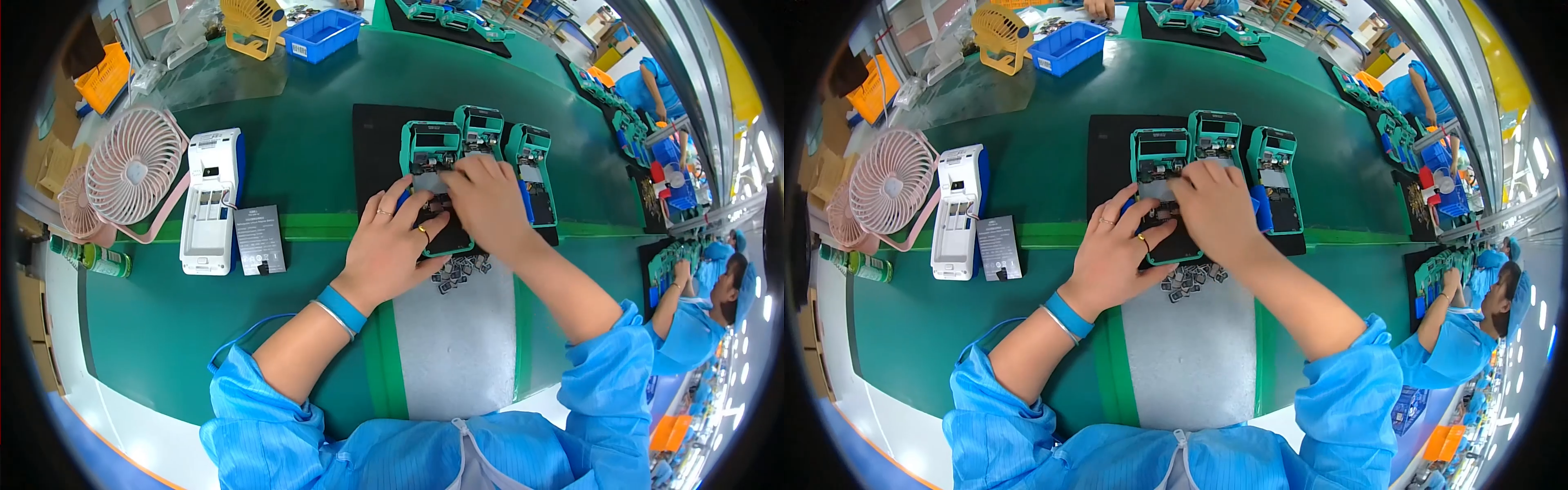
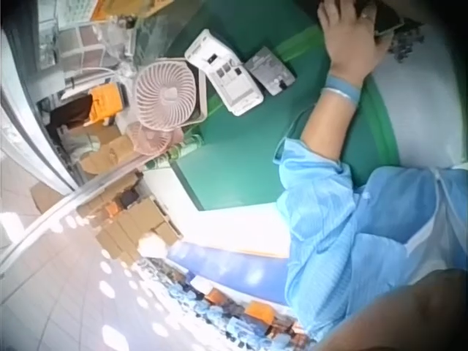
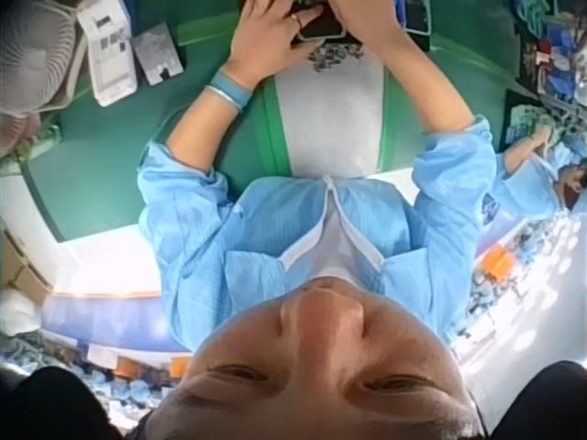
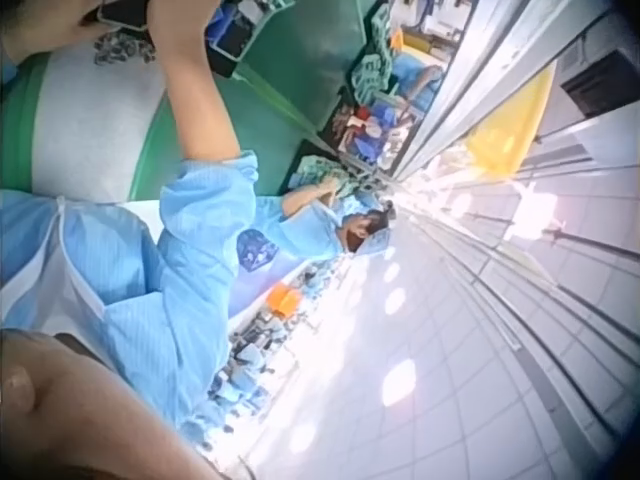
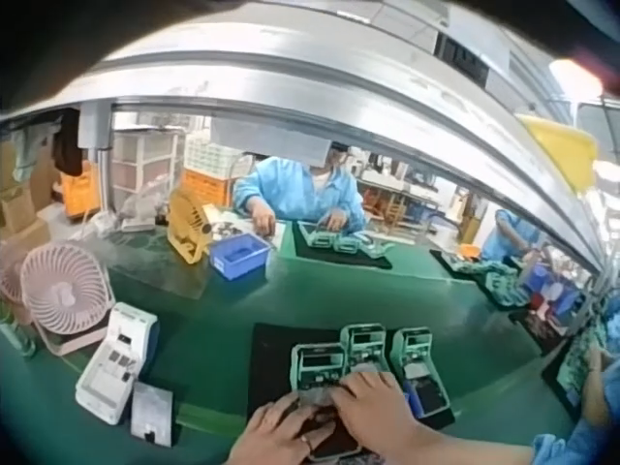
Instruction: The person assembles internal components into electronic device housings by hand, inserting circuit boards, batteries, and plastic components into the housings, then securing them with screws.
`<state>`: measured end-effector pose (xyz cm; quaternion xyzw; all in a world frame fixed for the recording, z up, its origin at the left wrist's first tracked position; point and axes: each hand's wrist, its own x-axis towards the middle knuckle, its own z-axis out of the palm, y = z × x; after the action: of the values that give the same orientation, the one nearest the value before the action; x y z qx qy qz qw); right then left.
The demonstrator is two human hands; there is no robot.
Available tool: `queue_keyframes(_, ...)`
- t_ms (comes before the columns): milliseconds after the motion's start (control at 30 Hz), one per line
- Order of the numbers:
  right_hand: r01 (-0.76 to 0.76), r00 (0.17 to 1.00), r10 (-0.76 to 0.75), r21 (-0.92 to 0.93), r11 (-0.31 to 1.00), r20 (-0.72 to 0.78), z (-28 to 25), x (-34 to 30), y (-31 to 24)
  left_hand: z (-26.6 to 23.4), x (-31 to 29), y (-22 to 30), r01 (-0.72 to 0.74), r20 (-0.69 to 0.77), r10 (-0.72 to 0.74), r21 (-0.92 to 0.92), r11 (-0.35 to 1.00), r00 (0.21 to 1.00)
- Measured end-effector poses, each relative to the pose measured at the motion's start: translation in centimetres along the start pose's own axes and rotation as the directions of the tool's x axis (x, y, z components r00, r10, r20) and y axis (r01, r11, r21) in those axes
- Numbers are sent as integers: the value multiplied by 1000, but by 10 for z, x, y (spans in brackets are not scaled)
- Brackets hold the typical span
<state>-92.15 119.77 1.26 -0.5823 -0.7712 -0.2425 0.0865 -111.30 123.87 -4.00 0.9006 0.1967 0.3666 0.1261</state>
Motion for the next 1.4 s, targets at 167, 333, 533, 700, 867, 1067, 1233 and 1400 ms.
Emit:
queue_keyframes(167,107,990,-98,-96,990,97,-1,20,15,0,1,0,-2,8,2,-1,1000,1000)
queue_keyframes(333,163,986,-152,-202,966,69,5,27,15,-2,3,2,-7,8,7,5,1000,1000)
queue_keyframes(533,-258,959,283,399,880,-2,-32,-34,7,-11,3,-6,-37,35,36,28,999,999)
queue_keyframes(700,-429,896,403,590,684,184,-36,-124,-6,-22,10,-21,-68,92,64,40,997,994)
queue_keyframes(867,-532,823,546,555,640,159,-32,-131,-30,-25,36,-2,-64,180,46,96,993,983)
queue_keyframes(1067,-477,836,544,590,651,75,-19,-139,-42,29,73,31,-123,226,116,18,992,967)
queue_keyframes(1233,-512,798,600,588,627,55,-27,-152,-49,70,99,36,-53,256,49,8,999,965)
queue_keyframes(1400,-569,795,602,443,693,79,-34,-161,-55,69,109,45,-64,164,74,-67,996,984)
